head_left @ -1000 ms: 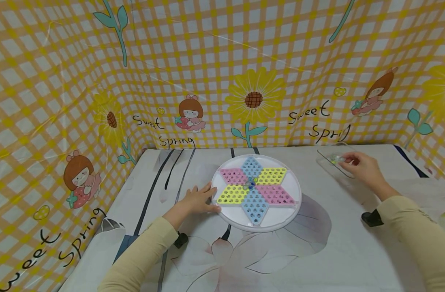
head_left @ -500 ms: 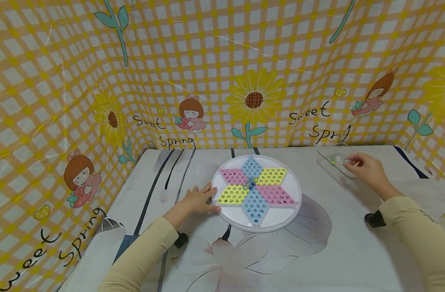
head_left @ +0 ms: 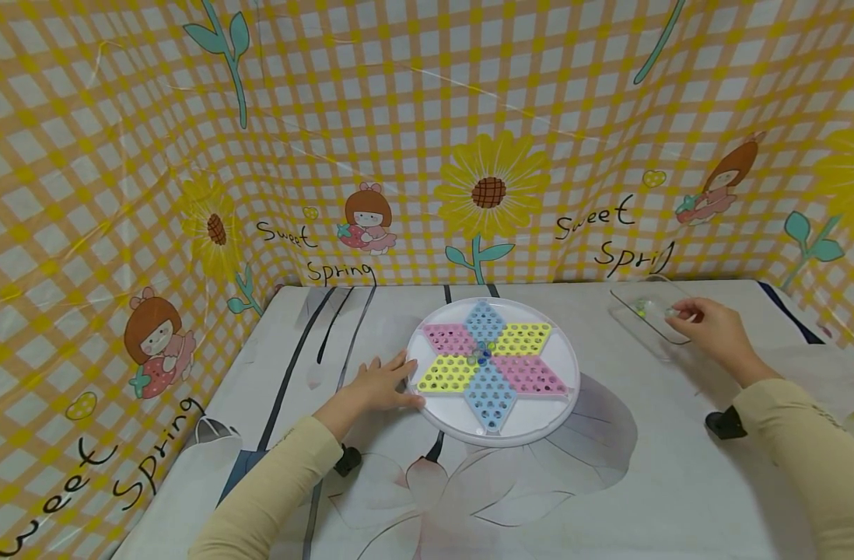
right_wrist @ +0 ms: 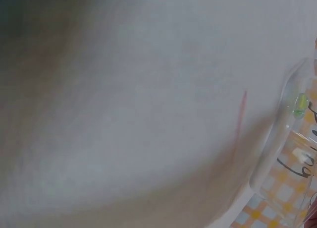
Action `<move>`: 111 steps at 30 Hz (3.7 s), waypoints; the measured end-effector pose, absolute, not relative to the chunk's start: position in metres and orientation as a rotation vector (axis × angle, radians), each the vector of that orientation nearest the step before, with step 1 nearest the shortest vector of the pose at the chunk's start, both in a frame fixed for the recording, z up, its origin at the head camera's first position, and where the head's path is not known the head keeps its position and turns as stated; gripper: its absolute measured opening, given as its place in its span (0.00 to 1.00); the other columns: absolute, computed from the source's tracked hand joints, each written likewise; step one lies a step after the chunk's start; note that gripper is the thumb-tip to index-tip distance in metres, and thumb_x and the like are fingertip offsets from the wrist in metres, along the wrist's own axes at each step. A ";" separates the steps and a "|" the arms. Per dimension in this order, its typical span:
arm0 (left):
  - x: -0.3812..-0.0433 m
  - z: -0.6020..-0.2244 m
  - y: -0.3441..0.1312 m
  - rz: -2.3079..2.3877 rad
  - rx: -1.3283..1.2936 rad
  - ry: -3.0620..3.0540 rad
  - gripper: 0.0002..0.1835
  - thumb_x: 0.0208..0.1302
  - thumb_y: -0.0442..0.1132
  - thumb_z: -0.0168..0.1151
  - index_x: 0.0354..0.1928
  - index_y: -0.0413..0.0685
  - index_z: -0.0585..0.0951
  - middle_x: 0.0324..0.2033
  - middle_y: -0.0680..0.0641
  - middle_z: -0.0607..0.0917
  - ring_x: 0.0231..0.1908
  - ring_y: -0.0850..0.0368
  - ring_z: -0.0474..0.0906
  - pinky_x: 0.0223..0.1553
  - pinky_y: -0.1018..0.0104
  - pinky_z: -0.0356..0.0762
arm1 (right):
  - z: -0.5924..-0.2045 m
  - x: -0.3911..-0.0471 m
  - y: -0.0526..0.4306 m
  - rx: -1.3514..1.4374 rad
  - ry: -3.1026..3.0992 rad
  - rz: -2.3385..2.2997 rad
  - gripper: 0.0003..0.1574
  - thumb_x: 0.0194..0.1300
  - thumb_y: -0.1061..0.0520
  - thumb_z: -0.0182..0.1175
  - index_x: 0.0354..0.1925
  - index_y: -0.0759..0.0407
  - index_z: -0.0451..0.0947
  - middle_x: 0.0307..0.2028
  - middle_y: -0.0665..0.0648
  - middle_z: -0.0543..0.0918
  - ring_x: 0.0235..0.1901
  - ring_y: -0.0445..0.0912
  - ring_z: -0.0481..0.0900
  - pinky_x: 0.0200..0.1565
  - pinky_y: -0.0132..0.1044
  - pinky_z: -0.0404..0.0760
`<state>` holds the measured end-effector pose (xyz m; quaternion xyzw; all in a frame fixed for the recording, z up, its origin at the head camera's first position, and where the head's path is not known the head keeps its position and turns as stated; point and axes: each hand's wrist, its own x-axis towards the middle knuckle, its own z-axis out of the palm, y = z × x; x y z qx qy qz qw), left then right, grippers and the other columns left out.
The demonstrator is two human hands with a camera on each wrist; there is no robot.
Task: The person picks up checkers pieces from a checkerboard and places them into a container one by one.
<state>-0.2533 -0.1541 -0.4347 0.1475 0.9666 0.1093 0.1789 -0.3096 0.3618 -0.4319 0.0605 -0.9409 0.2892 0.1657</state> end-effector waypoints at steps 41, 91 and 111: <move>-0.254 -0.436 -0.154 0.323 0.405 2.736 0.44 0.54 0.65 0.56 0.70 0.59 0.55 0.71 0.50 0.48 0.66 0.28 0.44 0.64 0.36 0.41 | -0.387 -0.315 0.236 0.552 -2.575 0.945 0.14 0.58 0.57 0.63 0.39 0.65 0.78 0.31 0.59 0.79 0.32 0.40 0.68 0.30 0.26 0.67; -0.257 -0.439 -0.155 0.279 0.421 2.749 0.43 0.54 0.65 0.55 0.70 0.59 0.56 0.71 0.51 0.49 0.65 0.28 0.46 0.64 0.36 0.43 | -0.419 -0.328 0.135 1.012 -2.885 0.858 0.16 0.54 0.58 0.64 0.40 0.67 0.80 0.25 0.50 0.77 0.26 0.42 0.68 0.29 0.32 0.69; -0.257 -0.436 -0.154 0.275 0.432 2.752 0.43 0.55 0.65 0.54 0.70 0.58 0.56 0.71 0.50 0.49 0.65 0.28 0.46 0.64 0.37 0.44 | -0.428 -0.327 0.125 1.086 -3.092 0.750 0.15 0.55 0.59 0.62 0.43 0.63 0.79 0.25 0.50 0.76 0.27 0.41 0.68 0.30 0.30 0.69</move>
